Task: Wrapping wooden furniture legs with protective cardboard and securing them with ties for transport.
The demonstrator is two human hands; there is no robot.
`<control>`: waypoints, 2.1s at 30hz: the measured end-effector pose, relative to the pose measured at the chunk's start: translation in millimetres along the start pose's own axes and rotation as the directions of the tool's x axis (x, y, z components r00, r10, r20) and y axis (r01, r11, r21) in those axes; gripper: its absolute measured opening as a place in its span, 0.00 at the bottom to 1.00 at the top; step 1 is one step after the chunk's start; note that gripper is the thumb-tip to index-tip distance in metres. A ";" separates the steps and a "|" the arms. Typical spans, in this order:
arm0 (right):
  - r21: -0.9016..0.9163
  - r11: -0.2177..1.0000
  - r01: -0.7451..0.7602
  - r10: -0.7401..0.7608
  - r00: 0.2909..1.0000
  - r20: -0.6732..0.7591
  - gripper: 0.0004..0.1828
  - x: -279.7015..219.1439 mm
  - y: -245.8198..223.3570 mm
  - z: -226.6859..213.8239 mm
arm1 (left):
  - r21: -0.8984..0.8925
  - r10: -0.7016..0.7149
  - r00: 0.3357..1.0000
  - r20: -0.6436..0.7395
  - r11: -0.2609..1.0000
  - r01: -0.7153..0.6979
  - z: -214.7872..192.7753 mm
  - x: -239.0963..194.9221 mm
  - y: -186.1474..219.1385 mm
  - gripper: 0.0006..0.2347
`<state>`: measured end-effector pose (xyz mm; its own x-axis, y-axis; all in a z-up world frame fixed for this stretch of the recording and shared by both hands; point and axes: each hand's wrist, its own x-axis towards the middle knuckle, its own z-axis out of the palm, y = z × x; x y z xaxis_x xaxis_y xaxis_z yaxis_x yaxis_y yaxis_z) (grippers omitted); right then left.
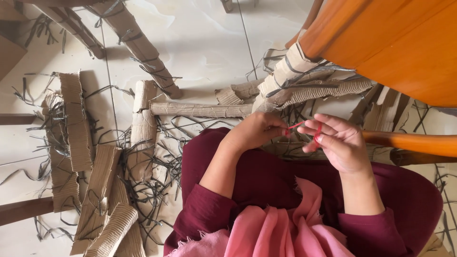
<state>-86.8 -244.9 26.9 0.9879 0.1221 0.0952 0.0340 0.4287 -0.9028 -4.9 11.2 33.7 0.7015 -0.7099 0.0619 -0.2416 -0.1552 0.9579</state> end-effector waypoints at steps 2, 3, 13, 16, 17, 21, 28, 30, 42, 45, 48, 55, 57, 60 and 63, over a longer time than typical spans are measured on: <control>-0.008 1.000 -0.001 0.002 0.999 0.038 0.27 0.5 -9.2 12.0 | 0.060 -0.088 0.994 0.061 0.995 0.084 1.6 0.8 -3.4 0.09; -0.017 1.000 -0.002 0.003 0.997 0.076 0.28 0.9 -13.7 18.0 | 0.125 -0.176 0.978 0.116 0.979 0.162 2.4 1.1 -5.3 0.09; -0.765 0.633 -0.115 -0.120 0.962 -0.244 0.09 15.2 -14.8 24.3 | 0.362 -0.518 0.831 0.201 0.828 0.428 4.5 -0.9 -40.7 0.14; -0.888 0.441 -0.130 -0.187 0.955 -0.232 0.24 13.9 1.8 17.3 | 0.242 -0.528 0.848 0.039 0.829 0.505 -25.1 -15.1 -11.1 0.12; -0.683 0.689 -0.244 -0.080 0.910 -0.406 0.23 15.0 10.1 18.3 | 0.213 -0.512 0.856 -0.068 0.831 0.514 -32.0 -17.4 -12.9 0.13; -0.316 0.867 -0.385 0.134 0.791 -0.597 0.19 15.4 28.2 28.9 | 0.073 -0.390 0.838 -0.382 0.891 0.448 -41.3 -17.5 -20.4 0.14; -0.375 0.860 -0.346 -0.007 0.726 -0.688 0.21 46.8 12.2 54.0 | -0.004 -0.202 0.837 -0.509 0.973 0.232 -27.3 -5.1 -13.6 0.12; -0.458 0.849 -0.264 -0.143 0.719 -0.680 0.22 55.1 13.6 61.0 | -0.084 -0.154 0.826 -0.543 0.988 0.129 -25.1 -2.8 -5.3 0.16; -0.967 0.202 0.158 -0.685 0.728 -0.023 0.10 79.9 14.8 106.0 | -0.480 -0.162 0.731 -0.663 0.841 -0.250 1.1 22.6 12.1 0.13; -0.988 0.057 0.146 -0.614 0.785 0.081 0.09 80.7 19.4 111.3 | -0.554 -0.191 0.744 -0.640 0.786 -0.274 5.6 24.5 11.5 0.13; -0.960 0.207 0.187 -0.497 0.866 0.061 0.03 74.6 4.6 140.3 | -0.577 -0.182 0.762 -0.621 0.765 -0.287 7.4 30.1 -4.5 0.14; -0.978 0.192 0.087 -0.445 0.895 -0.008 0.25 82.9 6.2 128.2 | -0.654 -0.286 0.850 -0.442 0.751 -0.087 -3.5 40.9 -25.2 0.19; -0.953 0.281 0.114 -0.431 0.902 -0.019 0.24 91.7 1.5 130.2 | -0.763 -0.325 0.872 -0.367 0.642 -0.082 -0.5 57.1 -49.0 0.21; -0.944 0.311 0.111 -0.424 0.905 -0.034 0.31 96.4 15.2 112.7 | -0.772 -0.178 0.877 -0.446 0.572 -0.277 -4.6 47.5 -20.7 0.25; -0.922 0.263 0.284 -0.492 0.862 0.125 0.30 105.1 9.5 118.3 | -0.674 -0.141 0.824 -0.549 0.657 -0.337 -2.4 49.3 -21.3 0.18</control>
<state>-0.5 -122.1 78.0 0.8159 0.0061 0.5782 0.4284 -0.6780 -0.5973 36.4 -18.9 17.0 0.9801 -0.1856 0.0705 0.0564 0.6005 0.7976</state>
